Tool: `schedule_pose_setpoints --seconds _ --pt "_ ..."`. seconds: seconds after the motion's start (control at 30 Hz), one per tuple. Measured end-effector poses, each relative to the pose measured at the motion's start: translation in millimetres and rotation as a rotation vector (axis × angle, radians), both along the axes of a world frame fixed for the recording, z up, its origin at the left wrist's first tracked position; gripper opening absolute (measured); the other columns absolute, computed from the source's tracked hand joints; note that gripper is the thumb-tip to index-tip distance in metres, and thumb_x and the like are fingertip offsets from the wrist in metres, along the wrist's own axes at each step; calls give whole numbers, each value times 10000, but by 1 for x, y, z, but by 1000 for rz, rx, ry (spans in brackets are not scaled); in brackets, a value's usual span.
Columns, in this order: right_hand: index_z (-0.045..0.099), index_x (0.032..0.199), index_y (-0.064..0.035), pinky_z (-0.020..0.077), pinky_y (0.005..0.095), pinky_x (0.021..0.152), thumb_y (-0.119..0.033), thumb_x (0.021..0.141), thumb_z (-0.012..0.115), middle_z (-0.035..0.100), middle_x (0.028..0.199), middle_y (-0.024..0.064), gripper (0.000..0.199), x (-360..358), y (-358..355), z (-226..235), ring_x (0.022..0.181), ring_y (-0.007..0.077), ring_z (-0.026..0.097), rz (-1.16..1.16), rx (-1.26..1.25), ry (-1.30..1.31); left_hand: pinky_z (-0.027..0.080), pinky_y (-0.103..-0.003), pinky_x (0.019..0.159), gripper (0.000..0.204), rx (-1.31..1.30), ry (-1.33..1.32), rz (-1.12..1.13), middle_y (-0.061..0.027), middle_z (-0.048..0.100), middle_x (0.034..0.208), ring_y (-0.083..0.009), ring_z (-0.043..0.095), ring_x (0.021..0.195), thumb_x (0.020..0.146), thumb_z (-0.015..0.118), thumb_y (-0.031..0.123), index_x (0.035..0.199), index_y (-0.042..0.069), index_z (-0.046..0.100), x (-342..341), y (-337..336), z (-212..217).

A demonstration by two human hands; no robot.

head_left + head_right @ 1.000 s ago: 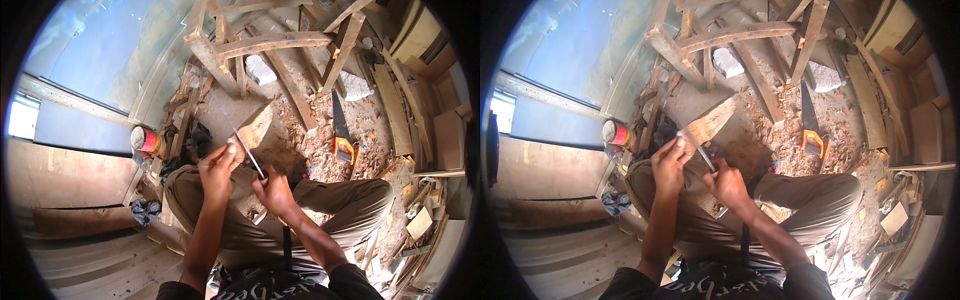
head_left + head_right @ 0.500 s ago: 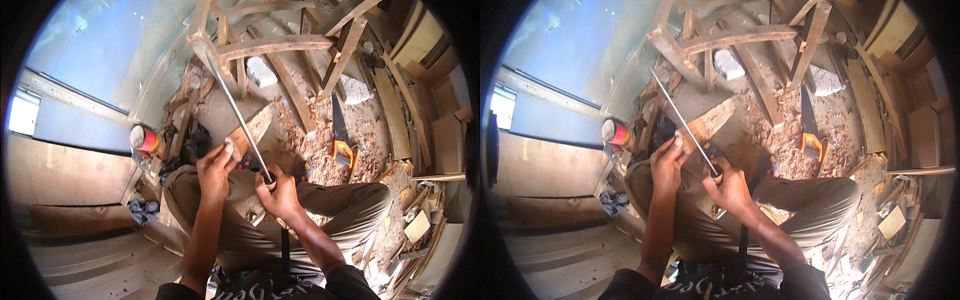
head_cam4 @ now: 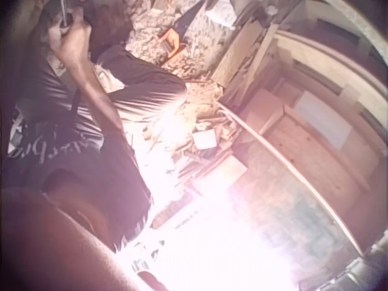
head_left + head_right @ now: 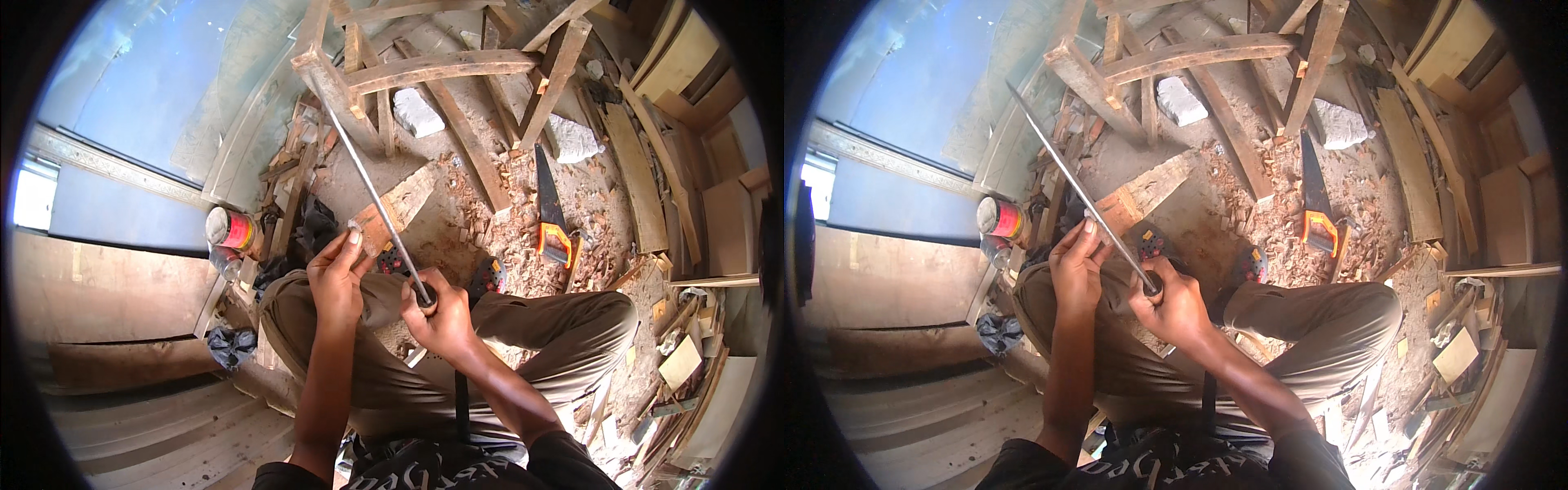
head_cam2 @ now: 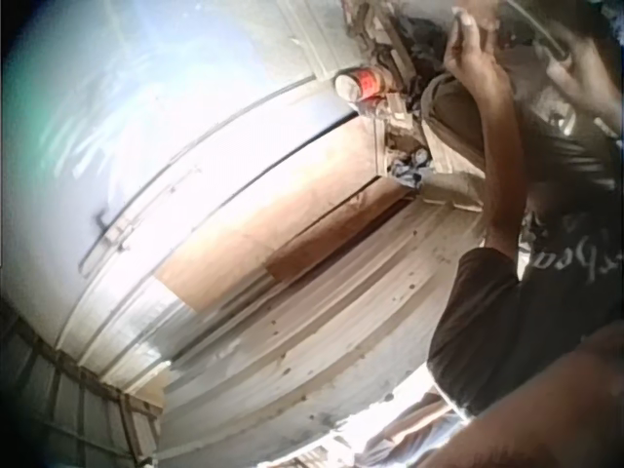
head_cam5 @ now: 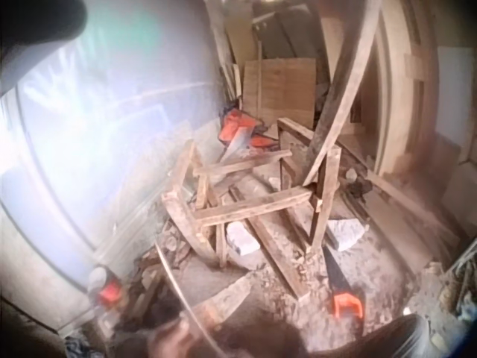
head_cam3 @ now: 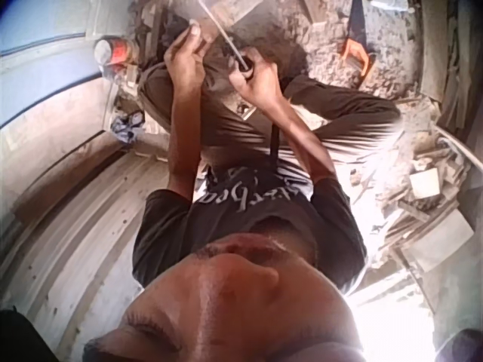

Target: The person sits on the floor and uses a metal file to sharpen a small chisel-like tool. They hold the tool in the left hand and file it with the right hand, then reposition the tool and continue filing.

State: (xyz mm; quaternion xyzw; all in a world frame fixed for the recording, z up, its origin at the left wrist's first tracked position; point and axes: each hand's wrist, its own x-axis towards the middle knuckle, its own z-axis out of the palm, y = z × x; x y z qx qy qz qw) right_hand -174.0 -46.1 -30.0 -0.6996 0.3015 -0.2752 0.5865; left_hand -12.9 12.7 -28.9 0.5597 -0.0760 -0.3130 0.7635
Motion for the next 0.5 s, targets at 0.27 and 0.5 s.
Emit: schedule_pose_setpoints --seconds 0.27,0.5 --pt "609 1112 71 560 349 622 -142 857 681 677 678 197 341 6 -15 2 649 254 733 114 209 255 591 -398 867 291 17 -69 -21 -131 706 1097 -204 699 995 953 684 147 1165 -52 671 -4 0 -1" --pt "621 1015 49 488 310 527 -144 897 677 638 614 125 233 8 -9 -49 549 96 610 52 81 137 593 -406 879 321 76 -43 15 -116 703 1062 -183 693 969 943 699 152 1182 -58 660 -9 -3 5"
